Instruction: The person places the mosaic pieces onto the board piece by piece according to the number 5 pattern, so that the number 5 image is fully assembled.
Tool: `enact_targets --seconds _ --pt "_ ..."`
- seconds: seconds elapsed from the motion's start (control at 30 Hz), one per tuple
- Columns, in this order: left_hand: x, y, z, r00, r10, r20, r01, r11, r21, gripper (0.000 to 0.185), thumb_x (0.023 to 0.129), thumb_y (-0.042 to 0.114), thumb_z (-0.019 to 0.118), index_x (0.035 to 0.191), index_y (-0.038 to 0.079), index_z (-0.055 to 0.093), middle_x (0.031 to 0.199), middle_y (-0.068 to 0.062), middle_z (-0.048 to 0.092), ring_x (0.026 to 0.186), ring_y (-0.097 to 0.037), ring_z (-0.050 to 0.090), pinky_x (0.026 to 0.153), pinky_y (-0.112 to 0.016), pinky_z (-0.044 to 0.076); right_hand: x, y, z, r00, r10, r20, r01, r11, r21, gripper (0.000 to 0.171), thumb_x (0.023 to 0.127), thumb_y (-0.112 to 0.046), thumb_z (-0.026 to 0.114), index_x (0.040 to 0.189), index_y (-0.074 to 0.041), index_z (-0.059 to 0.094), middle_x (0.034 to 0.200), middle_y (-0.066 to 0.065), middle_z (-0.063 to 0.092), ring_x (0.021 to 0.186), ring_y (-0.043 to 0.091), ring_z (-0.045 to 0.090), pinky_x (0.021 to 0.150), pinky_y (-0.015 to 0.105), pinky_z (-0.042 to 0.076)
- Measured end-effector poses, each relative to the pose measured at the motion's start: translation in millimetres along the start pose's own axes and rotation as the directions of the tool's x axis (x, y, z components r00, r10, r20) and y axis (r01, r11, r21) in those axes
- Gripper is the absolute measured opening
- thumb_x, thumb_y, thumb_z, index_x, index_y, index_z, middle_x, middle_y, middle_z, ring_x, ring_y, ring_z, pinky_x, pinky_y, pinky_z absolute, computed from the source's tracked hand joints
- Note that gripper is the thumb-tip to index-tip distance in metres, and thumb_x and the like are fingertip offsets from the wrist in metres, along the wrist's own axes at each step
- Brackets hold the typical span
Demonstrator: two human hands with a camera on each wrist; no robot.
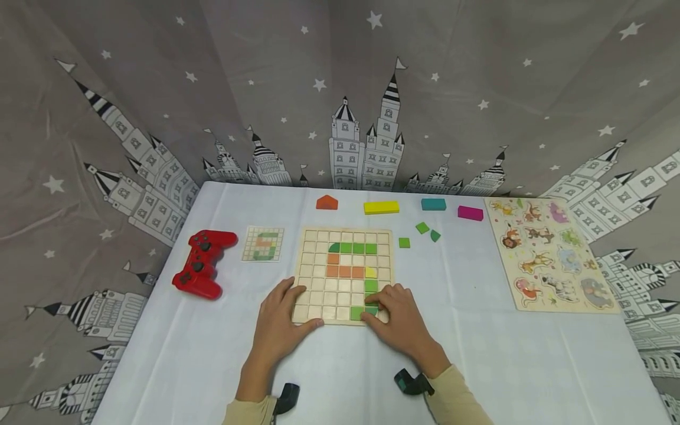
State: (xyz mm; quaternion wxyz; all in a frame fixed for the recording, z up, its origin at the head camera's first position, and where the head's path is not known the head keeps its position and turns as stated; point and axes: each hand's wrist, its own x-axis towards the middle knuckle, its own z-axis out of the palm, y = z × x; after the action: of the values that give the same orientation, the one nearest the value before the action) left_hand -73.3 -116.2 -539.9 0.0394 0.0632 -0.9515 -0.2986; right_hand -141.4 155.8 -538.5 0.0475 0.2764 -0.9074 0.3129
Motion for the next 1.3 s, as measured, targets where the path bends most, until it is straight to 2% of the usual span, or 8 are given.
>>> enact_targets --seconds 0.13,0.33,0.5,0.63,0.83,1.07,1.3 --pt "-0.4 -1.1 0.3 1.000 -0.008 0.009 0.008 1.000 -0.002 0.086 0.073 0.060 0.084 0.141 0.015 0.056 0.160 -0.012 0.038 0.150 -0.036 0.033 0.120 -0.062 0.029 9.8 16.0 -12.5 0.997 0.079 -0.018 -0.079 0.996 0.036 0.025 0.089 -0.033 0.078 0.108 -0.017 0.074 0.081 -0.007 0.055 0.079 0.009 0.040 0.073 0.028 0.034" --pt "0.1 -0.5 0.7 1.000 -0.009 0.012 0.009 1.000 -0.006 0.086 0.074 0.061 0.084 0.141 0.015 0.056 0.161 -0.012 0.038 0.150 -0.036 0.033 0.120 -0.062 0.029 36.6 63.2 -37.7 0.975 0.221 -0.014 -0.221 0.975 0.006 0.039 0.094 -0.029 0.074 0.127 -0.010 0.067 0.092 0.000 0.058 0.091 0.017 0.046 0.079 0.035 0.041" --pt "0.1 -0.2 2.2 1.000 -0.004 0.016 0.004 1.000 -0.001 0.086 0.073 0.062 0.083 0.141 0.016 0.056 0.160 -0.011 0.038 0.150 -0.036 0.033 0.120 -0.062 0.030 57.5 91.1 -51.3 0.961 0.277 0.011 -0.277 0.961 0.001 0.050 0.093 -0.027 0.076 0.137 -0.009 0.061 0.099 0.005 0.058 0.096 0.022 0.048 0.085 0.039 0.042" --pt "-0.1 -0.2 2.7 1.000 -0.002 0.011 0.002 1.000 0.001 0.086 0.073 0.062 0.083 0.141 0.016 0.056 0.160 -0.011 0.038 0.149 -0.035 0.033 0.120 -0.061 0.030 70.5 98.4 -51.9 0.956 0.290 0.042 -0.290 0.957 0.003 0.056 0.093 -0.028 0.076 0.142 -0.007 0.057 0.099 0.006 0.058 0.095 0.023 0.048 0.083 0.039 0.040" --pt "-0.3 0.3 2.1 1.000 -0.009 0.016 0.010 1.000 -0.003 0.087 0.074 0.062 0.083 0.141 0.016 0.056 0.161 -0.011 0.037 0.150 -0.036 0.033 0.121 -0.062 0.029 81.7 101.0 -45.6 0.950 0.305 0.062 -0.302 0.952 -0.057 0.058 0.094 -0.033 0.073 0.143 -0.008 0.057 0.092 0.006 0.055 0.096 0.024 0.049 0.082 0.038 0.039" --pt "0.2 -0.5 2.0 1.000 -0.011 0.002 0.011 1.000 -0.001 0.086 0.073 0.060 0.084 0.141 0.017 0.056 0.160 -0.010 0.038 0.149 -0.036 0.034 0.120 -0.062 0.029 82.4 99.0 -41.4 0.954 0.298 0.013 -0.297 0.954 -0.051 0.043 0.095 -0.032 0.072 0.129 -0.006 0.066 0.090 0.007 0.056 0.089 0.025 0.048 0.078 0.037 0.037" --pt "0.6 -1.4 2.0 1.000 -0.008 0.002 0.008 1.000 0.000 0.086 0.073 0.061 0.084 0.141 0.015 0.056 0.160 -0.011 0.039 0.149 -0.036 0.034 0.121 -0.061 0.029 82.9 96.5 -40.0 0.951 0.309 -0.007 -0.308 0.948 -0.078 0.042 0.094 -0.033 0.072 0.129 -0.010 0.067 0.088 0.004 0.057 0.087 0.022 0.048 0.075 0.035 0.036"
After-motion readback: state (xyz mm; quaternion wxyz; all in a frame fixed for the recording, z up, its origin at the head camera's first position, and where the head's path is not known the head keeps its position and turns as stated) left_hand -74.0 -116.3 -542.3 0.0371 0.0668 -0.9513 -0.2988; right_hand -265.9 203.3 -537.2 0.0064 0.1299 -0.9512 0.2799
